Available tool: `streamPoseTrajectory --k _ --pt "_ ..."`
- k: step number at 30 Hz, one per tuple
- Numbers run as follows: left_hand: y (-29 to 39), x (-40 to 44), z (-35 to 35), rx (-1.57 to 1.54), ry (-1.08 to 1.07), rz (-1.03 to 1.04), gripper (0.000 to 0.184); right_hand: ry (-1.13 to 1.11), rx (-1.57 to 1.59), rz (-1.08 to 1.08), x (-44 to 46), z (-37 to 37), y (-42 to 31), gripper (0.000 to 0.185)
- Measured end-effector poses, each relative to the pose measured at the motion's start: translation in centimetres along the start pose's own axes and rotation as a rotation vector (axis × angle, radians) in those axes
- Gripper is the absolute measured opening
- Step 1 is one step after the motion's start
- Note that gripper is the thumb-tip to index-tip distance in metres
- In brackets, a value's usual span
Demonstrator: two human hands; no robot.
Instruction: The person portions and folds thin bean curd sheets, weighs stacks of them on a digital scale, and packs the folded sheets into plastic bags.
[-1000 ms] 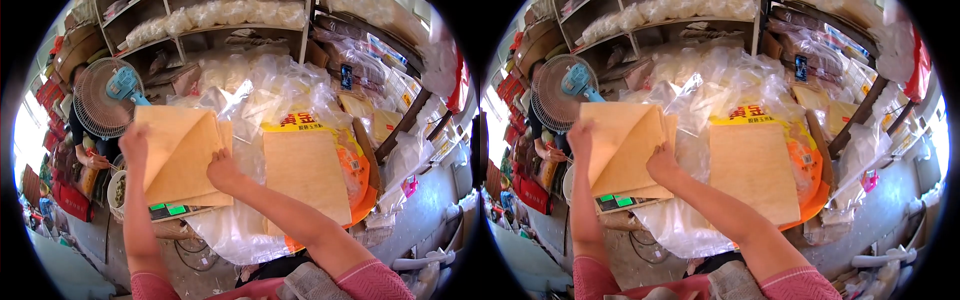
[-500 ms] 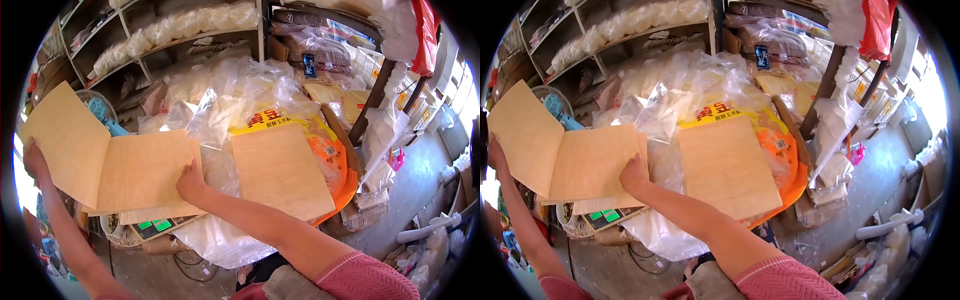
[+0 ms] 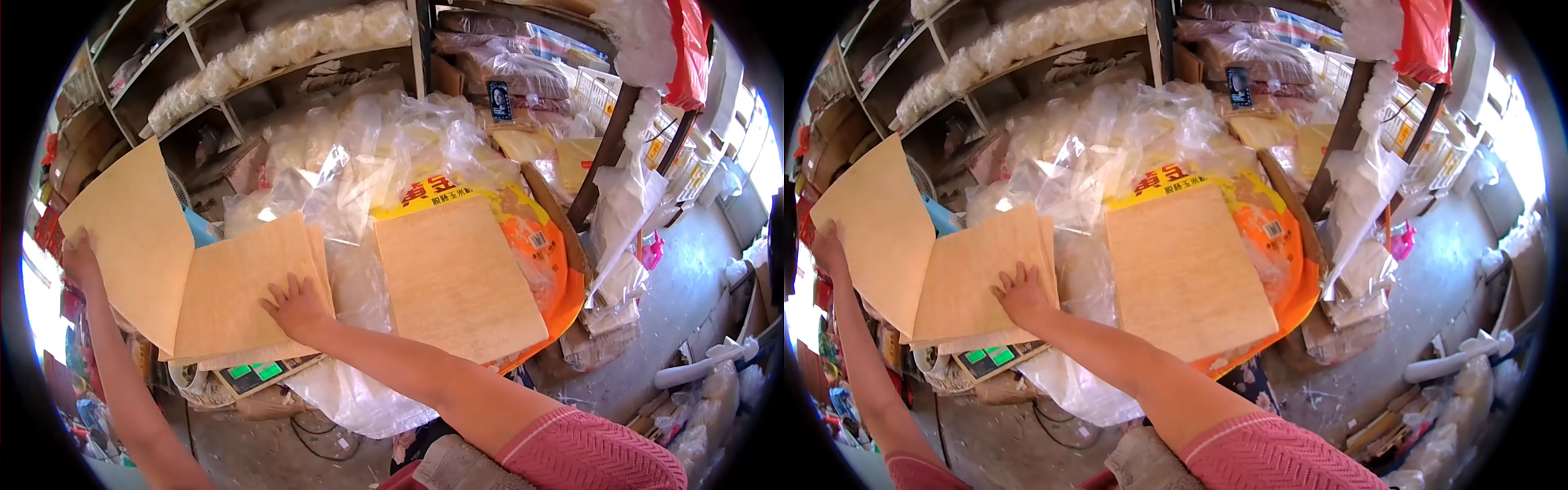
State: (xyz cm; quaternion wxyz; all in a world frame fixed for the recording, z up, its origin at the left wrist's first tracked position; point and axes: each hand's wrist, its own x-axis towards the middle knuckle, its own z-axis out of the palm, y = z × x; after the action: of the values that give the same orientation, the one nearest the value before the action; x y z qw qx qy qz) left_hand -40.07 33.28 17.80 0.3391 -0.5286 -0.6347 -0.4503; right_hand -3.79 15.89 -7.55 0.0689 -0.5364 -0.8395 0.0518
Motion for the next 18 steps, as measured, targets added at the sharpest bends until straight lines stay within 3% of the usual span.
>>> streamPoseTrajectory --k 3,10,13,15,18 --pt "-4.9 1.4 0.6 0.046 -0.039 -0.186 0.045 -0.031 -0.024 0.018 0.5 0.3 -0.4 0.054" --pt "-5.2 2.5 -4.0 0.029 -0.02 -0.324 0.045 -0.021 -0.053 0.036 1.1 1.4 -0.8 0.056" --pt "-3.2 2.2 -5.6 -0.071 0.006 -0.351 0.05 -0.04 -0.076 0.039 1.0 1.3 -0.8 0.057" --pt "-6.6 4.6 -3.8 -0.03 -0.021 -0.37 0.053 -0.043 -0.047 0.039 1.1 1.2 -0.8 0.057" --pt "-5.8 7.0 -4.8 0.045 0.023 -0.225 0.056 -0.036 -0.069 0.04 1.2 1.5 -0.8 0.057"
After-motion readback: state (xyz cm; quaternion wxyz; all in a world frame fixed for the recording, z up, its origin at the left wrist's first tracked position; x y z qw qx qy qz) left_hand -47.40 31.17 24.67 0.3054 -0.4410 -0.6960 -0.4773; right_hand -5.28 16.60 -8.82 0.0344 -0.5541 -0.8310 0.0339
